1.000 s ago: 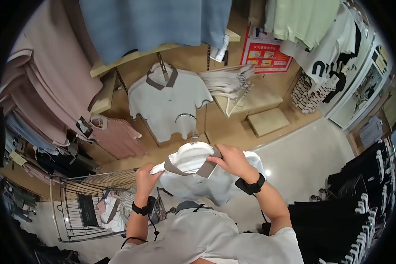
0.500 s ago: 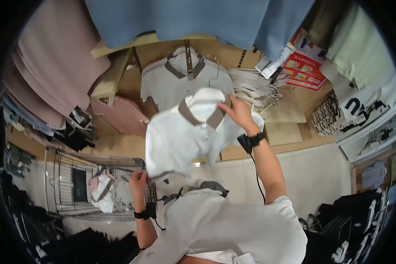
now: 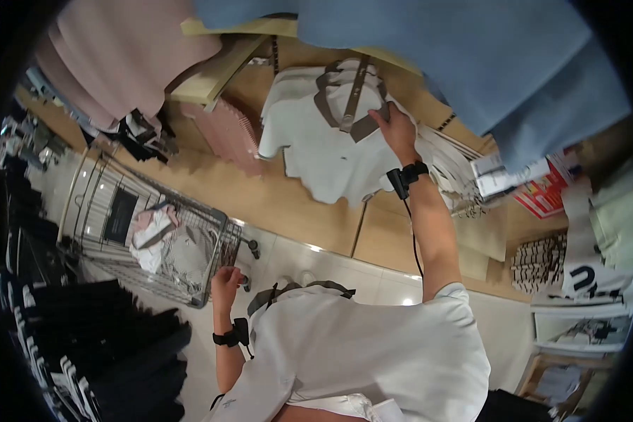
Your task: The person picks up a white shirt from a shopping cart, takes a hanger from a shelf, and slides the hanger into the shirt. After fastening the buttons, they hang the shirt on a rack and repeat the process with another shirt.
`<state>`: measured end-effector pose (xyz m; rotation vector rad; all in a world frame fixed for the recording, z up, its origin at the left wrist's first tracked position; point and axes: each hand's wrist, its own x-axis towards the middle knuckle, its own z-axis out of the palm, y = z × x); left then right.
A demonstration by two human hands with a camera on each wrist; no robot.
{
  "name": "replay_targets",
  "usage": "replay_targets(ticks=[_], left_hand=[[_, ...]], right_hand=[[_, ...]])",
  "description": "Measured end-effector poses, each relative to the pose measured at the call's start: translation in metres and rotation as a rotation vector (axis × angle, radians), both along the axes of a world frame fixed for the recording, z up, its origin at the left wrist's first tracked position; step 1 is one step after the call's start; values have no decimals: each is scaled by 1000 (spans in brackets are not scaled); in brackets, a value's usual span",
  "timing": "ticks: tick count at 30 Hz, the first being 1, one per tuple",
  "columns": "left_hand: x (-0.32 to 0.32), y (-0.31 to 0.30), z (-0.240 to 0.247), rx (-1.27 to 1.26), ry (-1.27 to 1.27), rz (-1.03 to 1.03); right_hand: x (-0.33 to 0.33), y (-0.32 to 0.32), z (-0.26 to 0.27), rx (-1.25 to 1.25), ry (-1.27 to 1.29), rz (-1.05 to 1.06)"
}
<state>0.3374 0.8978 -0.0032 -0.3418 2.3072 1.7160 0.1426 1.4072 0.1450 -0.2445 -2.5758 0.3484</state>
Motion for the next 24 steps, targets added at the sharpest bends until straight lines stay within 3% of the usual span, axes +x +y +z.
replay_targets(ticks=[6, 8, 12, 14, 15, 16, 18, 19, 22, 24], left_hand=[[49, 6, -2, -11, -97, 110], [65, 5, -2, -33, -106, 176], [84, -2, -2, -91, -170, 199], [90, -5, 0, -133, -158, 168], [93, -7, -1, -152, -137, 173], [98, -9, 0, -148, -141, 188], [104, -15, 2, -139, -109, 213], [108, -20, 3, -136, -111, 221], [120, -40, 2, -124, -161, 228], [130, -59, -1, -79, -174, 258]], right_hand=[[-35, 18, -33, -31, -78, 11], [-40, 30, -50, 0, 93, 74], [-56, 50, -59, -136, 14, 177], [-50, 38, -51, -38, 124, 189], [-59, 52, -64, -22, -11, 102], [-50, 30, -52, -19, -14, 117], [-17, -14, -34, 308, 418, 10], [-9, -22, -45, 235, 404, -134], [36, -70, -88, 59, 349, -222], [75, -124, -130, 53, 267, -121]])
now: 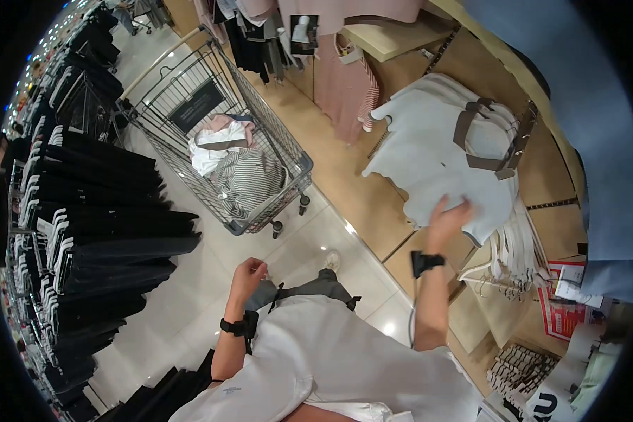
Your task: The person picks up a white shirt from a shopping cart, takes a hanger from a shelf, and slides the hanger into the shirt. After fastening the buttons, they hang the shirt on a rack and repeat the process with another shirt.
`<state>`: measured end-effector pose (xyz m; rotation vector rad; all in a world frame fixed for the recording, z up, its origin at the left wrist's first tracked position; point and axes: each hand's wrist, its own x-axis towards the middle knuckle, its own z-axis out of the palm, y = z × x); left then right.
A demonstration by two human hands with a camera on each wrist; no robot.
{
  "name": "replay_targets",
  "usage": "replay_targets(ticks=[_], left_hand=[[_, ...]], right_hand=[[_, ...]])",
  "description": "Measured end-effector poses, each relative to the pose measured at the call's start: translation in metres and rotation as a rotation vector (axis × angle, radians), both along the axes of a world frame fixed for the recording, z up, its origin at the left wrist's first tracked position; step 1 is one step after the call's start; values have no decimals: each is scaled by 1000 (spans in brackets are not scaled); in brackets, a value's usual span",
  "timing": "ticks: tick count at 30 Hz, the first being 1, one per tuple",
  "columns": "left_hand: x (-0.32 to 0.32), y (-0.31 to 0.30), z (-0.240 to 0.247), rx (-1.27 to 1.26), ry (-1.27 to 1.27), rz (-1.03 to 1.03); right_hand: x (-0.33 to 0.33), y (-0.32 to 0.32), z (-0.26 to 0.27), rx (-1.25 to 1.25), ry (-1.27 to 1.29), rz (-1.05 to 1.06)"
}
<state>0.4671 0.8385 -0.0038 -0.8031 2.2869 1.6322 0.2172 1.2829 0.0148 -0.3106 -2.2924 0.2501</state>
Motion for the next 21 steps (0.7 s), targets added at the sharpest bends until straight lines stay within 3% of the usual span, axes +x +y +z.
replay_targets(ticks=[2, 3, 5, 10, 16, 21], left_hand=[[6, -24, 2, 8, -5, 6], [10, -38, 3, 15, -12, 14], [16, -72, 5, 13, 8, 13], [43, -191, -2, 30, 49, -12], [95, -327, -15, 50, 72, 151], [97, -382, -6, 49, 35, 187]], right_hand=[[52, -73, -31, -21, -156, 134], [76, -99, -63, -193, -308, 171], [128, -173, -75, -288, -448, 323], [188, -307, -106, -324, -539, 373], [160, -420, -90, -442, -554, 402], [133, -470, -99, -509, -613, 338]])
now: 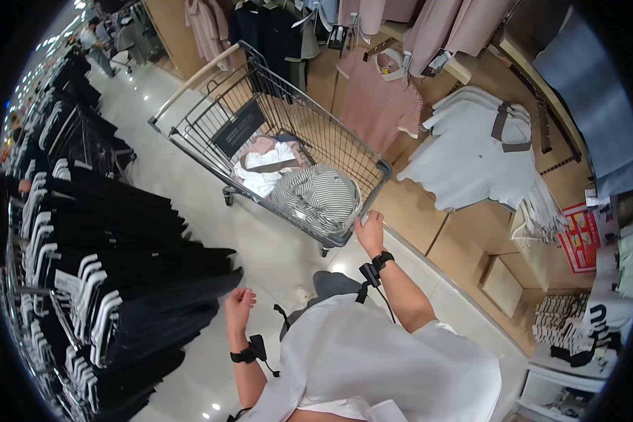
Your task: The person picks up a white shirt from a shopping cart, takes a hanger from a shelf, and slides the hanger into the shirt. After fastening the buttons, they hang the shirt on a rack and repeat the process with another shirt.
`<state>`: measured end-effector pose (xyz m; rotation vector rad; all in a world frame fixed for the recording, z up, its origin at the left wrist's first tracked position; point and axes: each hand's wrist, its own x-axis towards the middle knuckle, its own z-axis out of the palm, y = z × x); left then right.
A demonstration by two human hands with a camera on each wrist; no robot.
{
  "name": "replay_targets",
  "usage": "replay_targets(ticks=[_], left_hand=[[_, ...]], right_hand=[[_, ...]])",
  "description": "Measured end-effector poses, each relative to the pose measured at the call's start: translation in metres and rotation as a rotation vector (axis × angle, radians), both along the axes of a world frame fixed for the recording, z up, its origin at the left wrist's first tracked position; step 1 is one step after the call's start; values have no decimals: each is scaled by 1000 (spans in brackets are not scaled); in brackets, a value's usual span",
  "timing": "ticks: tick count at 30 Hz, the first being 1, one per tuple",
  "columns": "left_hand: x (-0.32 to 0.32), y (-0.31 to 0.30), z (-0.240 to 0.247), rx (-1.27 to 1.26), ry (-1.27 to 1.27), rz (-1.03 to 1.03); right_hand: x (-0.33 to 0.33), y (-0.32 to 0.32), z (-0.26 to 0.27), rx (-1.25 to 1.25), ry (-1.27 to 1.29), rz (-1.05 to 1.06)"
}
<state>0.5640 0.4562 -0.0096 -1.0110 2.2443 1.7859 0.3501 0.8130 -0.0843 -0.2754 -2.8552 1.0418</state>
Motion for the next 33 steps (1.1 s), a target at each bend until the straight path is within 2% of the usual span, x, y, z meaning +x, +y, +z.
replay_targets(ticks=[2, 3, 5, 8, 10, 12, 13, 15, 17, 18, 21, 23, 25, 27, 28, 30, 32, 33], left_hand=[[-10, -12, -3, 26, 0, -21], [-14, -18, -3, 51, -11, -24], [-30, -28, -3, 54, -3, -42], [-68, -52, -5, 69, 15, -134], [-98, -70, -9, 20, 21, -173], [-134, -88, -1, -39, 29, -222], [-151, -95, 8, -55, 30, -250], [-192, -105, 23, -79, 34, -311], [-223, -118, 31, -109, 69, -355], [-240, -127, 18, -175, 86, -389], [-289, -135, 20, -206, 66, -510], [-316, -141, 8, -171, 80, -576], [-356, -143, -2, -131, 115, -636], [-395, -149, -8, -151, 150, -786], [-418, -150, -16, -144, 155, -807], [-460, -152, -35, -367, 158, -892], [-500, -150, -60, -368, 192, -961], [-515, -148, -68, -382, 232, -1001]], right_hand=[[-8, -15, -6, 116, -116, -19], [-11, -20, -12, 114, -116, -31], [-16, -33, -26, 21, -309, -95], [-22, -56, -65, -16, -228, -217], [-24, -71, -68, -15, -199, -298], [-27, -85, -56, 134, -324, -388], [-26, -91, -59, 114, -328, -406], [-28, -96, -64, 302, -336, -430], [-31, -102, -71, 347, -350, -498], [-35, -103, -65, 340, -336, -515], [-33, -102, -61, 339, -363, -533], [-31, -102, -65, 372, -254, -537], [-33, -102, -61, 336, -285, -570], [-27, -100, -61, 274, -221, -530], [-24, -99, -62, 261, -248, -510], [-19, -99, -67, 218, -348, -560], [-9, -115, -54, 171, -544, -623], [-3, -129, -49, 173, -563, -651]])
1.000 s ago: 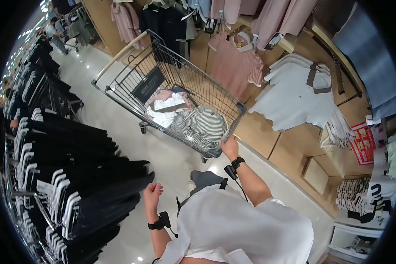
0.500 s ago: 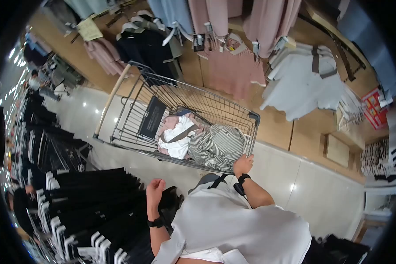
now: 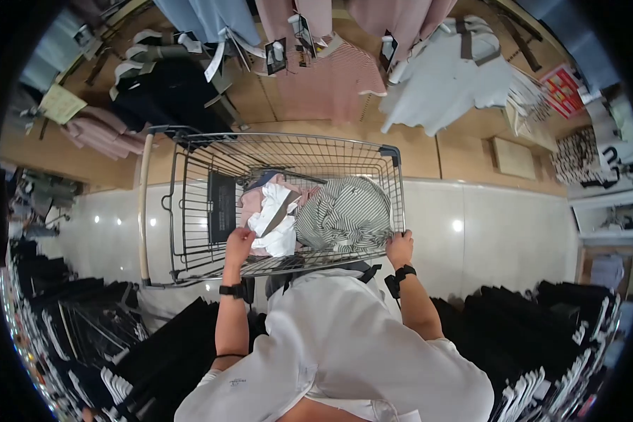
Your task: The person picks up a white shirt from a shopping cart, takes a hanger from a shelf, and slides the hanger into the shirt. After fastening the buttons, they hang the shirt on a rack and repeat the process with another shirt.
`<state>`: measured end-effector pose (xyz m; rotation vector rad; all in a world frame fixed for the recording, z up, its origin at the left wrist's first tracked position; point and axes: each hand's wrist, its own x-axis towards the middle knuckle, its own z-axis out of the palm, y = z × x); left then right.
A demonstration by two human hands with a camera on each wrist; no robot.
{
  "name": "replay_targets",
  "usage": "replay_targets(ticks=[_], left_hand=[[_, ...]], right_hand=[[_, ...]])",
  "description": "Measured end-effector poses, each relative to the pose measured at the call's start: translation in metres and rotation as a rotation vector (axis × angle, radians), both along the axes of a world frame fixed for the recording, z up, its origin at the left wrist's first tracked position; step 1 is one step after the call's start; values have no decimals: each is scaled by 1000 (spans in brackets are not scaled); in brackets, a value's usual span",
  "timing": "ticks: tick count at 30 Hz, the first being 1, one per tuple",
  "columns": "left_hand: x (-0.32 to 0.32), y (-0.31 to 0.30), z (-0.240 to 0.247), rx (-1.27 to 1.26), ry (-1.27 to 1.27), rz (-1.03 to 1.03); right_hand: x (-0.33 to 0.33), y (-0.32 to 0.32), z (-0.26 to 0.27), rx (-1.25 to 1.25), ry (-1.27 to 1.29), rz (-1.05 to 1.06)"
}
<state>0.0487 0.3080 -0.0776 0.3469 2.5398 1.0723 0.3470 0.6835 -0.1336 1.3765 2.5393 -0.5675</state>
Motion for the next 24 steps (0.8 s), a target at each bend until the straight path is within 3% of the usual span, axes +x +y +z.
replay_targets(ticks=[3, 6, 8, 10, 12, 13, 14, 16, 17, 19, 21, 22, 24], left_hand=[[-41, 2, -16, -18, 3, -86], [-66, -14, -40, -24, -90, -114], [-85, -37, -95, 27, -231, -109], [-96, -39, -83, -14, -591, -34], [-111, -42, -97, 237, -1083, 285], [-118, -38, -98, 259, -1189, 291], [-123, -32, -101, 253, -1192, 270], [-129, -19, -107, 80, -891, 191], [-135, -11, -114, -73, -838, 52], [-138, -15, -183, -234, -653, -46], [-131, -5, -157, -554, -491, -410], [-128, -13, -219, -569, -467, -353], [-121, -22, -259, -577, -550, -449]], right_hand=[[9, -32, 4, 293, 187, -55], [13, -59, 8, 258, 227, -200], [12, -74, 24, 259, 159, -252], [7, -88, 37, 135, 185, -322], [8, -102, 43, 187, 249, -357], [10, -109, 46, 168, 269, -371], [12, -117, 48, 147, 290, -382], [27, -131, 42, 115, 310, -454], [43, -136, 32, 19, 219, -471], [76, -151, 21, -98, 83, -504], [112, -170, 16, -163, -15, -483], [135, -178, 13, -207, -69, -444], [182, -204, 1, -188, -127, -450]])
